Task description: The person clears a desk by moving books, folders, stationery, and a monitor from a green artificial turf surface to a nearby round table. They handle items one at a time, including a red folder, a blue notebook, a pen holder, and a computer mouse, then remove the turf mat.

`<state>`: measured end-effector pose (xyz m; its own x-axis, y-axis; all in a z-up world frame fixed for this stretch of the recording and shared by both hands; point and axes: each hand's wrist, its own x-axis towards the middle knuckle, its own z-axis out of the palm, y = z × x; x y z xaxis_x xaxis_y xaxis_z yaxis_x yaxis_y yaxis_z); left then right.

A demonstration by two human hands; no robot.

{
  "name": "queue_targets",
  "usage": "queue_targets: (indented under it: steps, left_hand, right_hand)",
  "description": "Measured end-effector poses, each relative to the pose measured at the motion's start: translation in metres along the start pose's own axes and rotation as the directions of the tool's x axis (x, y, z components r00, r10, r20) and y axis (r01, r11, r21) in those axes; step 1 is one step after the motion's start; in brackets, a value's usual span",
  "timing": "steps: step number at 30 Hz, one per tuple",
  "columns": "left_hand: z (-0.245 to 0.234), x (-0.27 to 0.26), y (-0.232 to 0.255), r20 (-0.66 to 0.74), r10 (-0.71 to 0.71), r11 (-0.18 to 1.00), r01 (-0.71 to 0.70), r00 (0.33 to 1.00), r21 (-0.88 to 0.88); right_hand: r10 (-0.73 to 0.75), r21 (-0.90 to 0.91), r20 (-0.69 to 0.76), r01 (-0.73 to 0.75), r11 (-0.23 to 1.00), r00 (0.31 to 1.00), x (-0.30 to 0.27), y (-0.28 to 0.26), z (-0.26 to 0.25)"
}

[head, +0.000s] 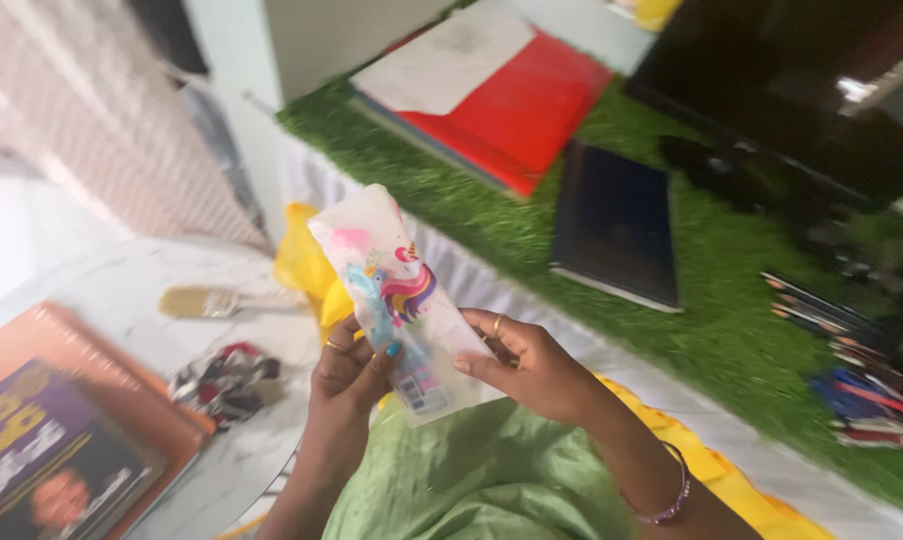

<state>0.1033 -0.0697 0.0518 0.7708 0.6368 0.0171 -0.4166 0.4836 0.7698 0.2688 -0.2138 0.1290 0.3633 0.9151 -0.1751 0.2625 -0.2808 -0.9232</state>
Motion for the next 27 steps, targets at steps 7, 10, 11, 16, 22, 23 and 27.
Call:
queue_targets:
  steps: [7,10,11,16,22,23,27]
  left_hand:
    - [-0.096,-0.03,0.023,-0.244,0.063,0.998,-0.059,0.968,0.025]
    - [-0.138,-0.047,0.03,-0.313,0.124,0.992,-0.11,0.942,0.061]
    - [-0.151,-0.052,0.033,-0.337,0.141,0.989,-0.118,0.931,0.087]
    - [-0.213,-0.073,0.038,-0.435,0.207,0.978,-0.166,0.876,0.129]
    - [-0.291,-0.099,0.049,-0.536,0.28,0.955,-0.173,0.797,0.24]
    - [-0.302,-0.105,0.053,-0.557,0.286,0.953,-0.17,0.78,0.252]
    - [-0.344,-0.125,0.06,-0.622,0.314,0.94,-0.142,0.717,0.311]
  right_hand:
    - [-0.063,-0.2,0.192,0.102,0.975,0.979,0.065,-0.002,0.088]
    - [-0.176,-0.268,0.255,0.245,0.932,0.951,0.095,0.007,0.127]
    - [-0.213,-0.256,0.28,0.287,0.923,0.936,0.106,0.01,0.141]
    - [-0.179,-0.315,0.371,0.305,0.899,0.911,0.146,0.023,0.205]
    - [-0.396,-0.281,0.424,0.534,0.797,0.814,0.181,0.041,0.29]
    - [-0.322,-0.324,0.444,0.485,0.812,0.836,0.186,0.043,0.306]
    - [-0.322,-0.311,0.499,0.513,0.8,0.805,0.2,0.055,0.361]
